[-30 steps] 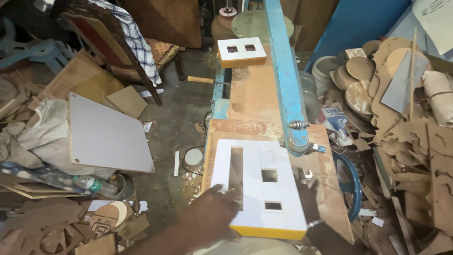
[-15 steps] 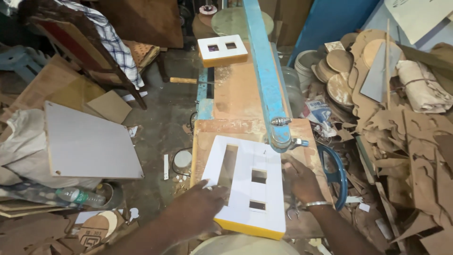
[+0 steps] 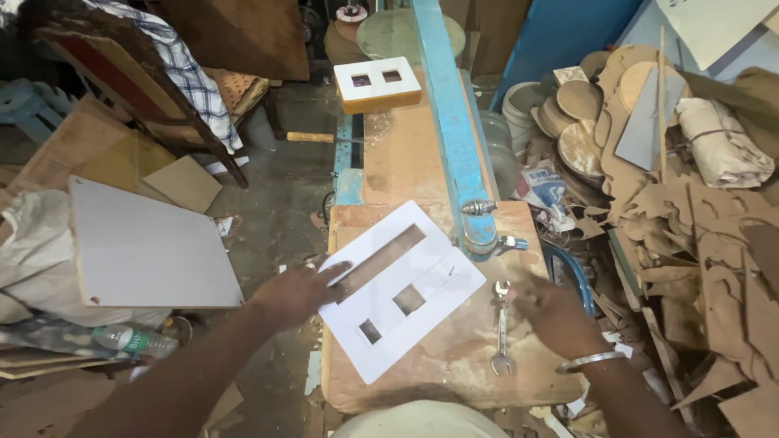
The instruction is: Cutting and assembling acrylic or MDF cutout elements for dimensional display signs.
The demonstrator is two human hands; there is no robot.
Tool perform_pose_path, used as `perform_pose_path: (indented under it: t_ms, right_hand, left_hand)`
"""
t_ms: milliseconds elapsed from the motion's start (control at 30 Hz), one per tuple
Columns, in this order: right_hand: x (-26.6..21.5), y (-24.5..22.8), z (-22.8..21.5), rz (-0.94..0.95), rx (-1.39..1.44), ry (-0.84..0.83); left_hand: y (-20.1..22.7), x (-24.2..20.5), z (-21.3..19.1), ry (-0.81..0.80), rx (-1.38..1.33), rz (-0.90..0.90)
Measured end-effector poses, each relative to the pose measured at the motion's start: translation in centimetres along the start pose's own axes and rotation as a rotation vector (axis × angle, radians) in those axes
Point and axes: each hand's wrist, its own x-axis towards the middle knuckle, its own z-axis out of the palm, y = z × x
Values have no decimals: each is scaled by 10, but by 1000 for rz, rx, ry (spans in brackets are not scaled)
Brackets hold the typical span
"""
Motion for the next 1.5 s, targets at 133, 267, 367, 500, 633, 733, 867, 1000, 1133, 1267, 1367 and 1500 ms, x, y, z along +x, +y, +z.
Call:
perform_pose_path:
  t_ms: [133,267,367,500,633,733,867,1000,1133,1267,1367,1500]
  right_hand:
    - [7,-12,-7,-108,21,251]
    - [31,-6,1,-501,34,409]
    - [46,-6,9,-727,-69,503]
    - [56,-13,16,-909,-376,702]
    - [48,-22,25,-788,-449,669]
    - [43,-23,27,-837,-423,674]
    - [38,-25,28,-856,-457,614]
    - [33,-36,29,-782,-412,553]
    - [30,-40,33,-748,-342,533]
    - [35,-32,47,-716,-302,578]
    - [34,-33,51,-658,-248,577]
    - [34,-33,54,-702,-118,617]
  left_hand:
    - [-24,35,9,99,379,295]
    - [-9,32,-17,0,516,257]
    - [-21,71,-20,-22,530,264]
    - [29,63,-69,181,235,307]
    - [96,103,-72,752,98,633]
    - [165,107,-92,961,-190,784]
    - [215,106,-109,489,-79,694]
    - [222,101,-112,164,98,613]
    - [235,73,-123,2,326,616]
    - [218,111,-96,132,313,937]
    - [215,116,-93,152,323,1024]
    - [221,101,-98,36,388,866]
